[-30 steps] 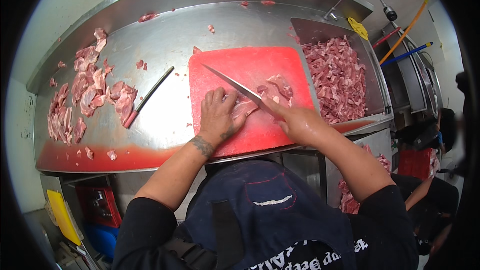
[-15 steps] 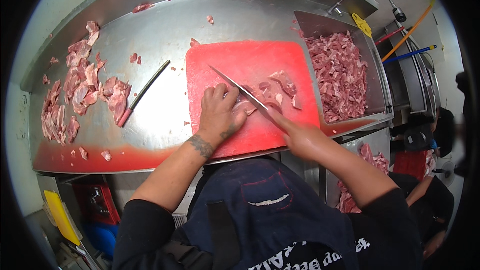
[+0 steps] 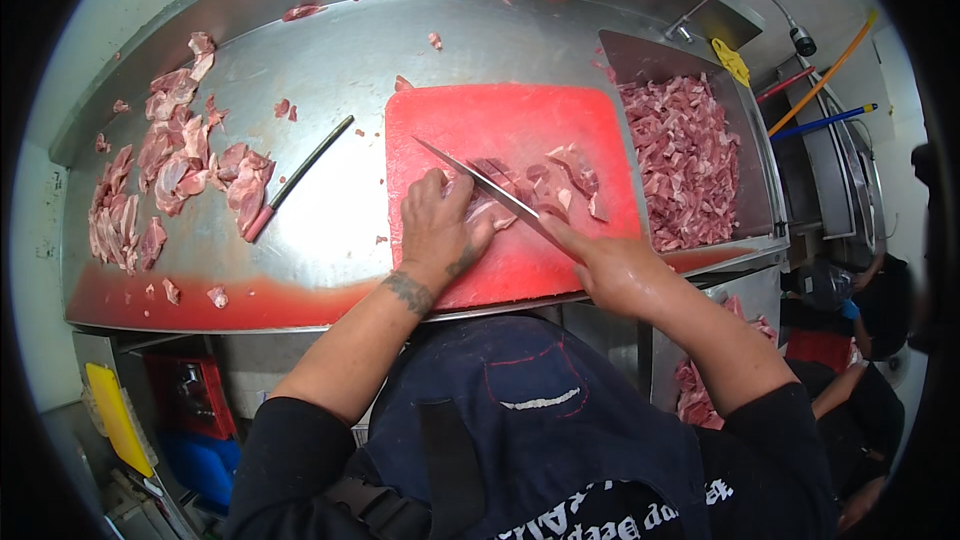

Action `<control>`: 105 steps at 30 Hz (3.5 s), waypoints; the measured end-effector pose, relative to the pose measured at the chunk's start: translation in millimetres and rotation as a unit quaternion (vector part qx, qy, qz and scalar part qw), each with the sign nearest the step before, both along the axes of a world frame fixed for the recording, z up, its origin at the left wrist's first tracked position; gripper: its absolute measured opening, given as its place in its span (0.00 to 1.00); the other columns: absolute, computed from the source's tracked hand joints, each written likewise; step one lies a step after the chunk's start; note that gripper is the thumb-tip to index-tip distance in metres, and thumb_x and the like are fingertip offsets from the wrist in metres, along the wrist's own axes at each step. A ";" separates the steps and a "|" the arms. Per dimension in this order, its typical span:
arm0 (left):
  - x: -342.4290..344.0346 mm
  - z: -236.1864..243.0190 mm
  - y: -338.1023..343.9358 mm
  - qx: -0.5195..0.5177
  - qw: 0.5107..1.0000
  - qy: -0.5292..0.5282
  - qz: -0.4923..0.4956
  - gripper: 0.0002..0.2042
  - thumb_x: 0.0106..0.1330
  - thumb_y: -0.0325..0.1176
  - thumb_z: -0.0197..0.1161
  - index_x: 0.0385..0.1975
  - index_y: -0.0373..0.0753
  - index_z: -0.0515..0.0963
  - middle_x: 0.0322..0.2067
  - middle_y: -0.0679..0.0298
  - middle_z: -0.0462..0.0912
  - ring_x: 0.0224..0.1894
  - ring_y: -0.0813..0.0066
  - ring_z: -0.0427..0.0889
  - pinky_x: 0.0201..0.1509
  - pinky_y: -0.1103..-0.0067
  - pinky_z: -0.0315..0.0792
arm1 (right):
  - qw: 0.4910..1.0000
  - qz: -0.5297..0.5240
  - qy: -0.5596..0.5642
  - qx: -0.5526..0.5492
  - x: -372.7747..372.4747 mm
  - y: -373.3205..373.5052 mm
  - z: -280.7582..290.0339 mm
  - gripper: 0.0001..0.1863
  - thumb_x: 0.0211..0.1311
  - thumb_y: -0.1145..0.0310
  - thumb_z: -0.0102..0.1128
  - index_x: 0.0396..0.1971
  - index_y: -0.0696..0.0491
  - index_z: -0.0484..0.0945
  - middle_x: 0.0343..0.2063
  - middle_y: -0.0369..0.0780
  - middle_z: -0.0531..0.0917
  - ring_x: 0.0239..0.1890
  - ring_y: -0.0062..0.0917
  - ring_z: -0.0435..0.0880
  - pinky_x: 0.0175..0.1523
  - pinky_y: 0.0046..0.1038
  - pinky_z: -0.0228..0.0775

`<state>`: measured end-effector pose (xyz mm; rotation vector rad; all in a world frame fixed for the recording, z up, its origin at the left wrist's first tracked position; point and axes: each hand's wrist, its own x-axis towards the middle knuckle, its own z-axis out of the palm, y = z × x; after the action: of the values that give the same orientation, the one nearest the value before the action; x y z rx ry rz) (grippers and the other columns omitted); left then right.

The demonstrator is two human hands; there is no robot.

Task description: The person cuts raw meat into smaller pieces on a red cutting board using a knife. The cut pieces are placed into a metal bin. The person repeatedly picks up new pieces of meat, slices them, and transfers the cut portions to the bin.

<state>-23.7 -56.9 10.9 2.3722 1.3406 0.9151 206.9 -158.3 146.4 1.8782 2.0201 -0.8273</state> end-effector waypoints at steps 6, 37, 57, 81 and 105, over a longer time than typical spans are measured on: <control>0.4 -4.4 2.1 0.007 1.000 0.002 -0.015 0.23 0.57 0.42 0.72 0.51 0.40 0.81 0.47 0.51 0.76 0.50 0.48 0.76 0.54 0.56 0.71 | 0.998 -0.038 0.012 -0.043 14.0 -37.9 11.3 0.44 0.72 0.72 0.56 0.85 0.36 0.52 0.49 0.58 0.87 0.47 0.57 0.88 0.51 0.53 0.79; 27.1 -6.5 76.3 -0.049 0.977 -0.026 -0.207 0.28 0.56 0.35 0.70 0.60 0.37 0.81 0.61 0.44 0.76 0.63 0.40 0.75 0.70 0.56 0.71 | 0.966 -0.187 0.029 0.177 109.4 -60.3 -44.1 0.44 0.75 0.65 0.60 0.84 0.22 0.50 0.58 0.60 0.83 0.49 0.54 0.89 0.56 0.51 0.82; 37.1 -5.9 54.5 0.064 0.992 -0.006 -0.108 0.18 0.61 0.33 0.64 0.51 0.38 0.82 0.43 0.53 0.80 0.48 0.49 0.78 0.56 0.58 0.73 | 0.996 -0.060 0.006 0.062 24.8 63.0 -50.3 0.40 0.77 0.68 0.47 0.85 0.27 0.51 0.52 0.53 0.87 0.52 0.52 0.87 0.57 0.49 0.78; 13.5 -9.9 46.9 0.045 0.996 0.001 -0.073 0.17 0.63 0.33 0.68 0.51 0.39 0.82 0.42 0.55 0.81 0.47 0.51 0.78 0.55 0.59 0.74 | 0.998 -0.010 0.006 0.054 34.0 49.5 -26.1 0.42 0.73 0.69 0.53 0.84 0.32 0.54 0.50 0.56 0.87 0.50 0.53 0.88 0.55 0.50 0.79; -12.0 -11.6 59.9 0.022 0.996 0.027 0.082 0.19 0.64 0.34 0.67 0.55 0.43 0.80 0.46 0.53 0.78 0.53 0.49 0.79 0.59 0.56 0.73 | 0.999 0.021 -0.018 -0.046 18.4 44.0 36.6 0.43 0.74 0.69 0.52 0.86 0.33 0.48 0.52 0.57 0.86 0.51 0.54 0.87 0.57 0.50 0.77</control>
<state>-35.7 3.0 -0.7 2.3614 1.5719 0.9393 225.3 -114.3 183.1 1.7819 1.9585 -0.8556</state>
